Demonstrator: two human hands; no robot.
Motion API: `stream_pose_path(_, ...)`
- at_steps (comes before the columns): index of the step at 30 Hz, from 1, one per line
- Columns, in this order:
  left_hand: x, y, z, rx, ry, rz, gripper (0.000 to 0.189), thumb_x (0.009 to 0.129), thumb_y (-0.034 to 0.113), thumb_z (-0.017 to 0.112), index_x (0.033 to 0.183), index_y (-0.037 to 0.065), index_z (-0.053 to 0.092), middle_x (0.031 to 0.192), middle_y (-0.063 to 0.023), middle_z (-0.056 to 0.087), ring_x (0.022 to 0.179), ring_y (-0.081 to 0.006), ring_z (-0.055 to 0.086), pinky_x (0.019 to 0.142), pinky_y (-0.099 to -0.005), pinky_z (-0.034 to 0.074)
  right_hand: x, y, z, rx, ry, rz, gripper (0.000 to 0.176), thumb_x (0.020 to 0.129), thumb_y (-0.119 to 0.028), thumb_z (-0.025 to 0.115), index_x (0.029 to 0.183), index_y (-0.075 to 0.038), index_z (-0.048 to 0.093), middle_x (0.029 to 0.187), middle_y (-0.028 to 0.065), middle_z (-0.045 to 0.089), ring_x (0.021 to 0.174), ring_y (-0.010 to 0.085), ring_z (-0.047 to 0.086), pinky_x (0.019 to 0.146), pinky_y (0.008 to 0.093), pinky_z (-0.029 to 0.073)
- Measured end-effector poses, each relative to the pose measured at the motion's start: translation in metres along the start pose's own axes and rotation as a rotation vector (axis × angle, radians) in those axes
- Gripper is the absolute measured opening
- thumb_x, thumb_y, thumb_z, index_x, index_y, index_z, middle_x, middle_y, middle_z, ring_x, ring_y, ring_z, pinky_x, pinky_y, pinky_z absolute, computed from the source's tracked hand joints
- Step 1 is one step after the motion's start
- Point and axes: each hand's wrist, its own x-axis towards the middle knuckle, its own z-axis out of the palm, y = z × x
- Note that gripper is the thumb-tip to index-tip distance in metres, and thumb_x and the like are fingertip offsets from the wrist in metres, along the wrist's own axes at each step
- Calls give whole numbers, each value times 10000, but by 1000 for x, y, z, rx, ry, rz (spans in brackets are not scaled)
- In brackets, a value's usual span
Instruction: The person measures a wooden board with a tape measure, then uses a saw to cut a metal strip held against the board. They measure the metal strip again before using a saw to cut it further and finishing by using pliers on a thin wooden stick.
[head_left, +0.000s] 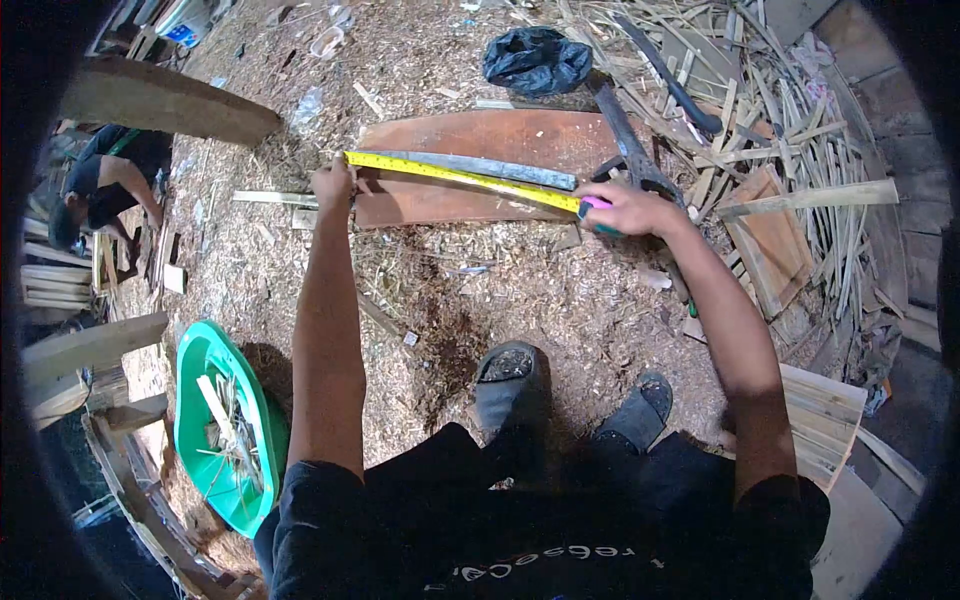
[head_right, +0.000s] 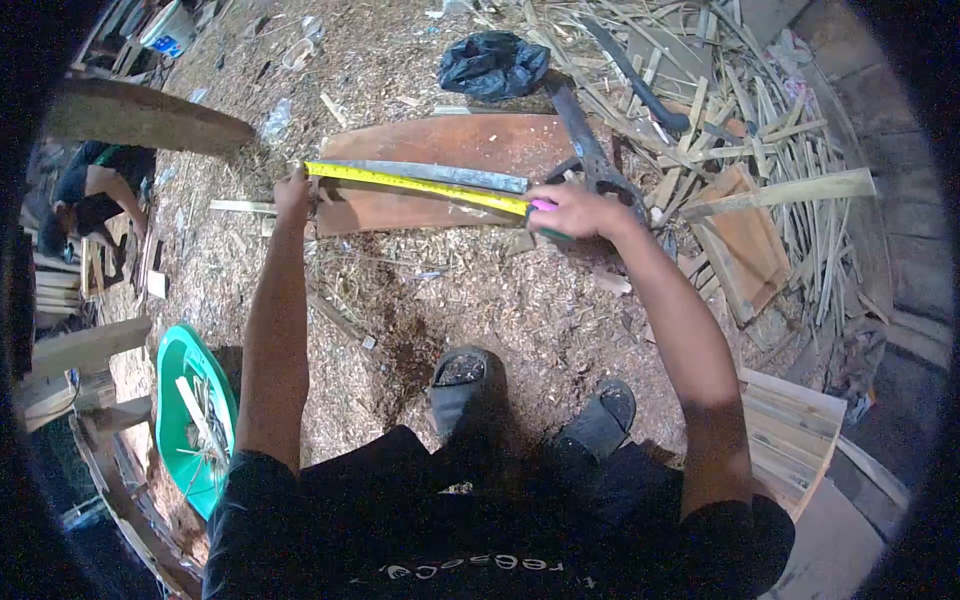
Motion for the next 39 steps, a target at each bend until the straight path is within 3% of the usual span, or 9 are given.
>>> stream_pose_path(2,35,-25,16,169,85,-110,599,879,454,640,818,-142,662,724,-213,670,690,-293,661,640,-419,488,16,25,-3,26,60,-77,510,861,-372,619,1279,-82,573,1141,148,656,1032,243,617,903,350,472)
stream_pose_path(5,16,14,21,412,102,28,516,885,456,608,916,-49,710,808,-239,691,827,-364,685,766,-447,500,18,17,-23,21,31,5,516,870,-400,624,1280,-89,573,1118,130,663,1029,221,616,909,343,474)
stream_pose_path(11,29,0,38,358,85,215,445,893,432,582,906,9,717,807,-230,687,826,-403,671,766,-458,505,16,19,-37,-21,16,48,504,861,-320,585,1281,-42,558,1109,149,656,1014,232,617,914,346,464)
stream_pose_path(13,23,4,39,438,143,304,416,900,396,584,881,-4,700,800,-221,686,804,-409,665,747,-466,503,13,20,-32,-63,23,54,487,896,-413,563,1273,-105,580,1148,134,651,1052,240,608,923,349,456)
stream_pose_path(23,11,11,31,389,180,314,459,904,431,599,876,-16,703,781,-202,691,742,-363,676,712,-431,509,4,12,-10,77,17,40,488,860,-311,596,1287,-76,564,1103,168,641,1028,252,600,925,349,450)
stream_pose_path(32,-9,6,23,124,190,236,414,887,368,685,864,-45,703,708,-124,675,634,-174,611,632,-339,481,9,20,25,100,58,30,569,855,-400,626,1324,-92,534,1255,168,591,1158,275,562,999,350,421)
stream_pose_path(36,15,-22,24,-123,109,169,406,866,313,712,1100,-16,672,879,-117,709,742,-160,642,686,-309,509,5,13,20,78,33,68,556,864,-393,618,1315,-77,539,1211,156,620,1122,252,583,971,338,439)
stream_pose_path(37,17,-27,23,-221,26,38,477,860,280,724,1227,1,600,914,-94,695,768,-157,640,688,-287,510,6,13,20,94,46,58,553,859,-406,616,1293,-68,557,1180,157,634,1089,259,597,946,348,451)
stream_pose_path(39,17,-18,18,-89,-67,144,449,852,266,737,1183,-8,608,865,-90,689,751,-171,637,694,-301,505,10,22,22,125,70,37,554,849,-433,613,1249,-50,593,1118,160,661,1022,275,624,897,366,474)
